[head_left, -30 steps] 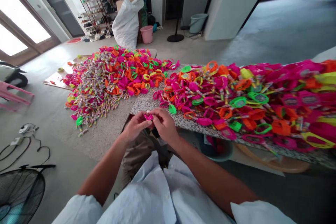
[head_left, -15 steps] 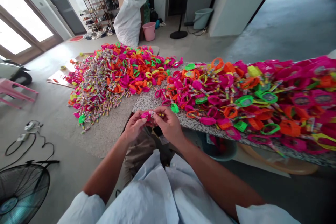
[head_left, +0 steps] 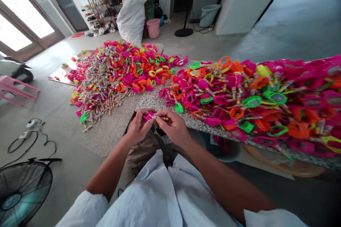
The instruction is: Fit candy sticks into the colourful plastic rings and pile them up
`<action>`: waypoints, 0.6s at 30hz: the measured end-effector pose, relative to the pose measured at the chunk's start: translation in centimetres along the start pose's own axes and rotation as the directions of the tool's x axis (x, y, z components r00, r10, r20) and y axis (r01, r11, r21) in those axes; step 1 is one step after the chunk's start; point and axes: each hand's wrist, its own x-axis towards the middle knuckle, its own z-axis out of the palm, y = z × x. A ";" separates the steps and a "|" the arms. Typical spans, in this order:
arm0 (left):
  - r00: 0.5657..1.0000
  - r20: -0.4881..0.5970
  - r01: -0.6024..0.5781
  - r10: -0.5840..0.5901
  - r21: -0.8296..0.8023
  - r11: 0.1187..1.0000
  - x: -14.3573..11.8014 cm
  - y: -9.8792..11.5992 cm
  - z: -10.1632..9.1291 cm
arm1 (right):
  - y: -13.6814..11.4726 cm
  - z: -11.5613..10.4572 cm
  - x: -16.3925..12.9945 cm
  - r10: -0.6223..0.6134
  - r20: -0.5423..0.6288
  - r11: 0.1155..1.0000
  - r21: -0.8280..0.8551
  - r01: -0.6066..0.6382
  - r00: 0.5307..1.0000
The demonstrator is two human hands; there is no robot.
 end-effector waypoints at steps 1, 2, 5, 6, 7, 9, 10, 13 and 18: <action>1.000 0.016 -0.021 0.020 0.048 0.999 -0.1 -0.1 -0.1 | 0.1 -0.1 0.0 0.001 0.000 1.000 -0.011 -0.001 1.000; 0.999 0.035 -0.045 0.042 0.091 0.995 -0.1 -0.1 -0.3 | 0.1 -0.2 0.0 -0.001 -0.001 1.000 -0.023 0.001 1.000; 0.990 0.103 -0.122 0.101 0.219 0.968 0.1 0.3 -0.6 | 0.3 -0.4 0.0 -0.009 0.012 0.998 -0.055 0.010 1.000; 0.984 0.128 -0.154 0.125 0.253 0.955 0.2 0.5 -0.7 | 0.2 -0.5 0.0 -0.011 0.016 0.998 -0.066 0.012 1.000; 0.977 0.152 -0.188 0.150 0.277 0.942 0.4 0.7 -0.8 | 0.2 -0.6 0.0 -0.011 0.018 0.997 -0.080 0.013 1.000; 0.962 0.193 -0.246 0.193 0.304 0.920 0.6 1.1 -0.9 | -0.1 -0.8 0.0 -0.015 0.025 0.993 -0.116 0.018 1.000; 0.956 0.208 -0.266 0.208 0.313 0.912 0.7 1.2 -0.9 | -0.3 -0.9 0.0 -0.021 0.033 0.990 -0.136 0.025 0.999; 0.947 0.239 -0.292 0.216 0.355 0.888 0.8 1.5 -1.0 | -0.9 -1.2 0.2 -0.038 0.079 0.978 -0.200 0.053 0.996; 0.939 0.263 -0.321 0.220 0.445 0.836 0.9 1.8 -0.8 | -1.3 -1.9 0.6 0.022 0.149 0.973 -0.229 0.013 0.989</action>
